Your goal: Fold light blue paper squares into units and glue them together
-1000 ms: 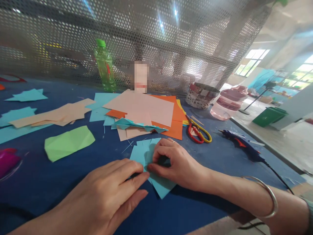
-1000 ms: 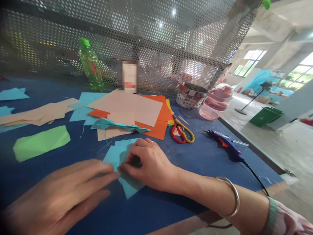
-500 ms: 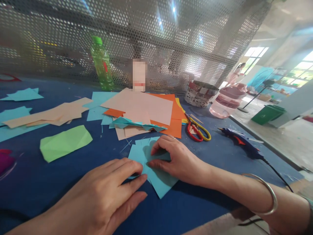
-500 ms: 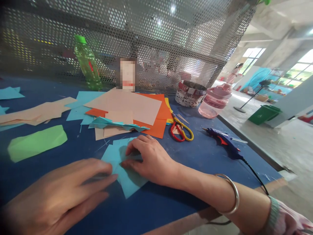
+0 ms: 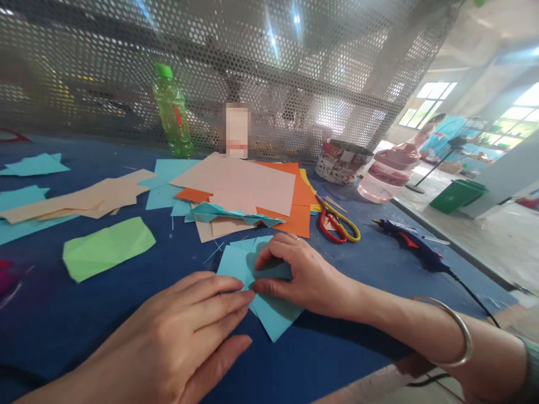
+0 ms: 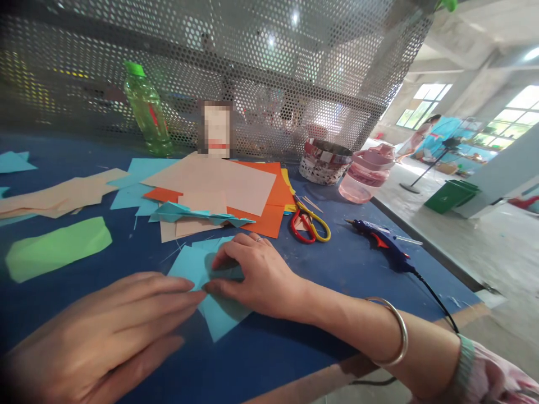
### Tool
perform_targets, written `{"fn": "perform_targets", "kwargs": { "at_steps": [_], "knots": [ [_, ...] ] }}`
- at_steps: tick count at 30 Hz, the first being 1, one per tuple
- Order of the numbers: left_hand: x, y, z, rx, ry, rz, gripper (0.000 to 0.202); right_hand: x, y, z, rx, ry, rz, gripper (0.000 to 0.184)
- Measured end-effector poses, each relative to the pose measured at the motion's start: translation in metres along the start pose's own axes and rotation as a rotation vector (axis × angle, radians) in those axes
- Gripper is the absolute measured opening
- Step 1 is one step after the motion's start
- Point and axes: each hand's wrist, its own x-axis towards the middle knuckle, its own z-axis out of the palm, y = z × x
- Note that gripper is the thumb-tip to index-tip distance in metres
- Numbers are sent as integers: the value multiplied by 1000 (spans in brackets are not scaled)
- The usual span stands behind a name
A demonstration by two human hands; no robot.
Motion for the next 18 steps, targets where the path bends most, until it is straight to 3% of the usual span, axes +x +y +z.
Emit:
{"fn": "perform_targets", "kwargs": {
  "at_steps": [6, 13, 18],
  "knots": [
    [7, -1, -4, -124, -28, -9, 21, 0, 10, -8, 53, -37, -12, 18],
    [1, -5, -3, -134, -12, -49, 21, 1, 24, -21, 137, -85, -219, 65],
    [-4, -9, 0, -61, -37, -56, 24, 4, 23, -22, 115, -61, -248, 52]
  ]
}}
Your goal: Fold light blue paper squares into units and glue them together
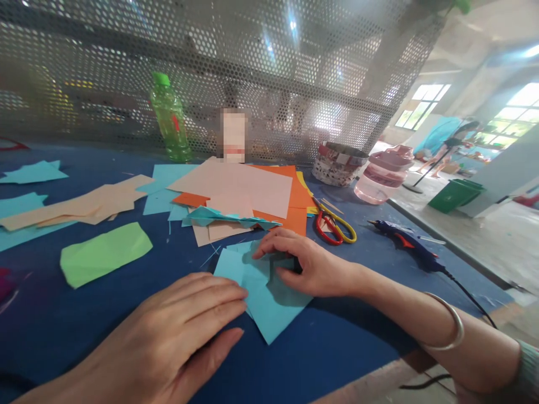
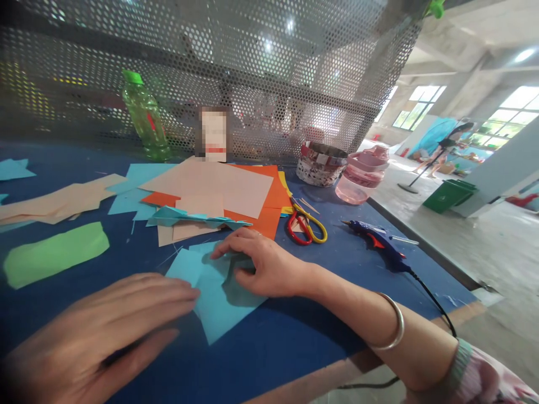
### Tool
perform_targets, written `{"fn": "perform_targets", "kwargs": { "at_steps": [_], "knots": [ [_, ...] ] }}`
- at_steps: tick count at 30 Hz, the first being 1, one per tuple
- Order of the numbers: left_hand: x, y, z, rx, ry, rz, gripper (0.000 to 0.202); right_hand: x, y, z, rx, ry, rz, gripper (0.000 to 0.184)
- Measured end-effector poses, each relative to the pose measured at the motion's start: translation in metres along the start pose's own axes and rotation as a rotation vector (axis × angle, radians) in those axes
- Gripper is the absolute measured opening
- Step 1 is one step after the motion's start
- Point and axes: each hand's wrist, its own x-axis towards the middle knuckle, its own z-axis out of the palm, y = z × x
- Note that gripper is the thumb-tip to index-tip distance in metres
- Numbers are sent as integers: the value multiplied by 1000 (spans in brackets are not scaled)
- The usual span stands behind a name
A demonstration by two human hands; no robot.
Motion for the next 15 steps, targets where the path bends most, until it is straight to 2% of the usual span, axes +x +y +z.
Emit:
{"fn": "perform_targets", "kwargs": {
  "at_steps": [2, 7, 13, 15],
  "knots": [
    [0, -3, 1, 31, -23, -4, 30, -1, -1, 1, -14, 1, -5, 45],
    [3, -7, 4, 58, -11, -36, 37, -1, 1, 7, -48, 26, -14, 47],
    [2, -6, 5, 82, -2, -51, 38, 3, 10, 17, -72, 201, 15, 28],
    [2, -6, 3, 108, 10, -39, 38, 0, 7, 17, -182, 262, -44, 24]
  ]
}}
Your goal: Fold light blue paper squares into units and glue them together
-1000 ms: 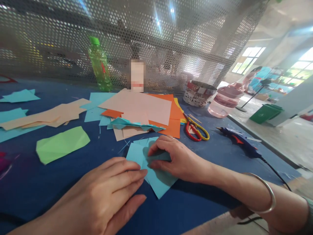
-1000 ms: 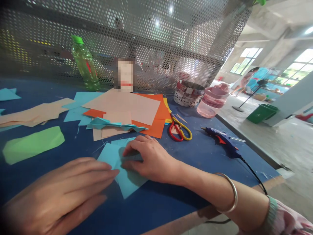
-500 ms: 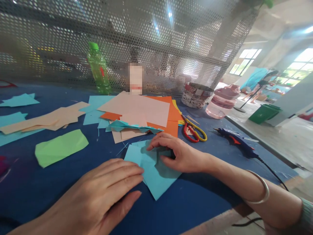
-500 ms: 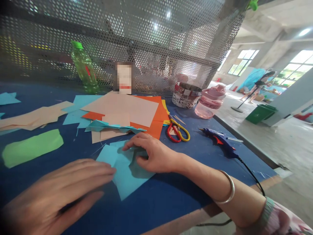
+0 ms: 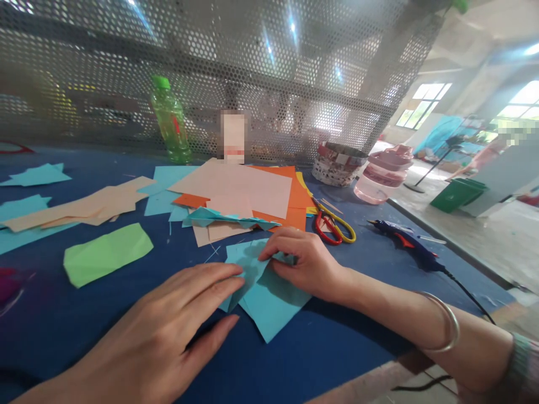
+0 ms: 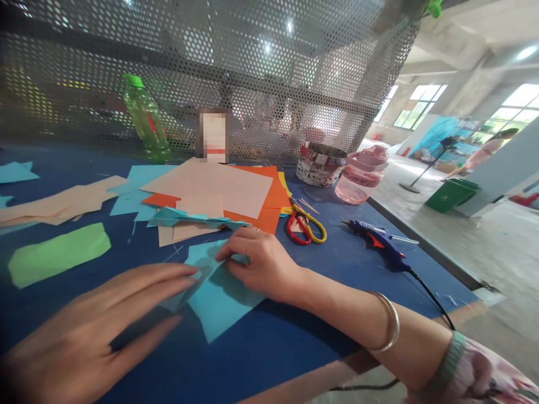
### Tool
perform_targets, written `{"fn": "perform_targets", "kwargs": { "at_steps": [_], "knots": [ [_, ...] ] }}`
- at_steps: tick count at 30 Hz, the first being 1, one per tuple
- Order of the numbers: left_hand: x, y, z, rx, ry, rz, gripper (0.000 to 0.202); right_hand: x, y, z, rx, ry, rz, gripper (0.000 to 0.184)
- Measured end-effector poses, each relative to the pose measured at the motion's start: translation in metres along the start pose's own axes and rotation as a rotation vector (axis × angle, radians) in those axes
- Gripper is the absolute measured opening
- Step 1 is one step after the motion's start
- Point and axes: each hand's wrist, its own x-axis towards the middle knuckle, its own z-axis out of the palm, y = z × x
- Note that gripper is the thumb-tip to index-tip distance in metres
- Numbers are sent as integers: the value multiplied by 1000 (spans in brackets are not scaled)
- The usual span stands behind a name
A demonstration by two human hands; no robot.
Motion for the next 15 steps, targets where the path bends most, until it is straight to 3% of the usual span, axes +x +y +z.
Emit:
{"fn": "perform_targets", "kwargs": {
  "at_steps": [4, 7, 15],
  "knots": [
    [-1, 3, -3, 14, 33, 26, 30, -7, -16, -7, -429, -29, -272, 29],
    [-2, 4, -4, 17, 38, 68, 27, -10, -28, -10, -613, -84, -327, 37],
    [-10, -3, -3, 61, -5, 154, 23, -13, -30, -9, -383, -167, -445, 31]
  ]
}}
